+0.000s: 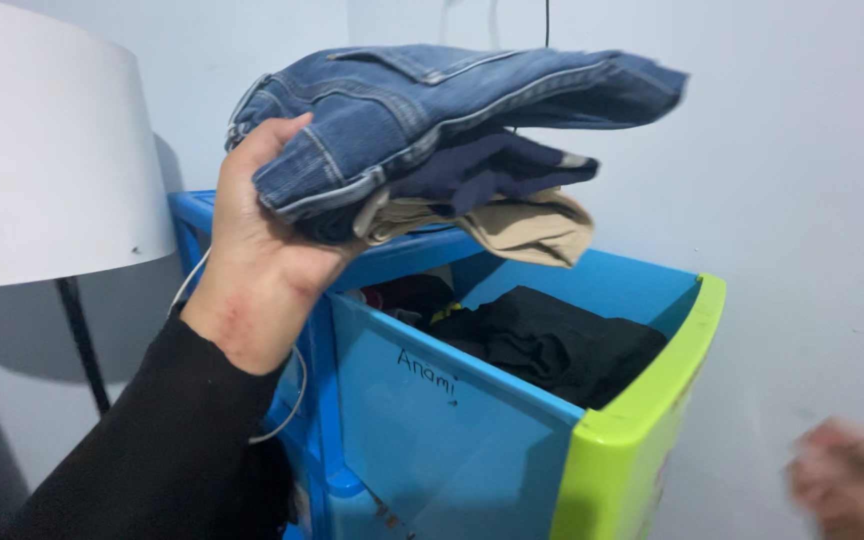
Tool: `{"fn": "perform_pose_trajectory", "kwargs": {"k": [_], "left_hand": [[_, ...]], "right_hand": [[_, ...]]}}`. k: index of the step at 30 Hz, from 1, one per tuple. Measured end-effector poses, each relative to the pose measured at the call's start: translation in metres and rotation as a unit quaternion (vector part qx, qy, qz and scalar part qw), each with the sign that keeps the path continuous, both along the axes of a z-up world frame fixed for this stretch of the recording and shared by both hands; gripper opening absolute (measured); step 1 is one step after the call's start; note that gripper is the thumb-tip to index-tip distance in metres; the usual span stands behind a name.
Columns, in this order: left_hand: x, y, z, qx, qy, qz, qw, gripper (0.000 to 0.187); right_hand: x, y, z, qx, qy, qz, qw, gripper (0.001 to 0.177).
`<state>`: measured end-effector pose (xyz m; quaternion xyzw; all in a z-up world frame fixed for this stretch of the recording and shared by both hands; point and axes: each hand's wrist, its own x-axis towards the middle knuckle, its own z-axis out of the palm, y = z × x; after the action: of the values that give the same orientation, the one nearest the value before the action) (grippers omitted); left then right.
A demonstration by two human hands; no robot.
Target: The person wipes the interior of a blue plastic storage bin with a white cloth, then folds and places several clothing items into the bin. The person handles jeans, t-shirts, and other garments, stacking them neatly inside the bin.
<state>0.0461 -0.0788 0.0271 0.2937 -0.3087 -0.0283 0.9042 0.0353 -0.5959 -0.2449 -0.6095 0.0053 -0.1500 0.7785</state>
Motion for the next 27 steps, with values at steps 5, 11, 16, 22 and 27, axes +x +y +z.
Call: {"fn": "perform_pose_trajectory", "kwargs": {"k": [5, 11, 16, 22, 27], "left_hand": [[0.032, -0.039, 0.0, -0.024, -0.023, -0.061, 0.998, 0.034], [0.068, -0.095, -0.018, -0.018, -0.015, -0.096, 0.995, 0.035], [0.072, -0.124, -0.052, 0.038, 0.049, -0.059, 0.996, 0.038], [0.073, -0.136, -0.079, 0.223, 0.033, -0.054, 0.973, 0.049], [0.066, -0.144, -0.079, 0.414, 0.042, -0.059, 0.908, 0.067]], "right_hand": [[-0.001, 0.058, 0.145, -0.123, -0.139, -0.008, 0.983, 0.074], [0.075, 0.123, 0.231, -0.064, -0.202, 0.248, 0.945, 0.101], [0.111, 0.08, 0.242, -0.036, -0.207, 0.269, 0.94, 0.087], [0.178, 0.039, 0.219, -0.193, 0.018, 0.141, 0.971, 0.069], [0.203, 0.056, 0.212, -0.388, 0.171, 0.054, 0.904, 0.07]]}}
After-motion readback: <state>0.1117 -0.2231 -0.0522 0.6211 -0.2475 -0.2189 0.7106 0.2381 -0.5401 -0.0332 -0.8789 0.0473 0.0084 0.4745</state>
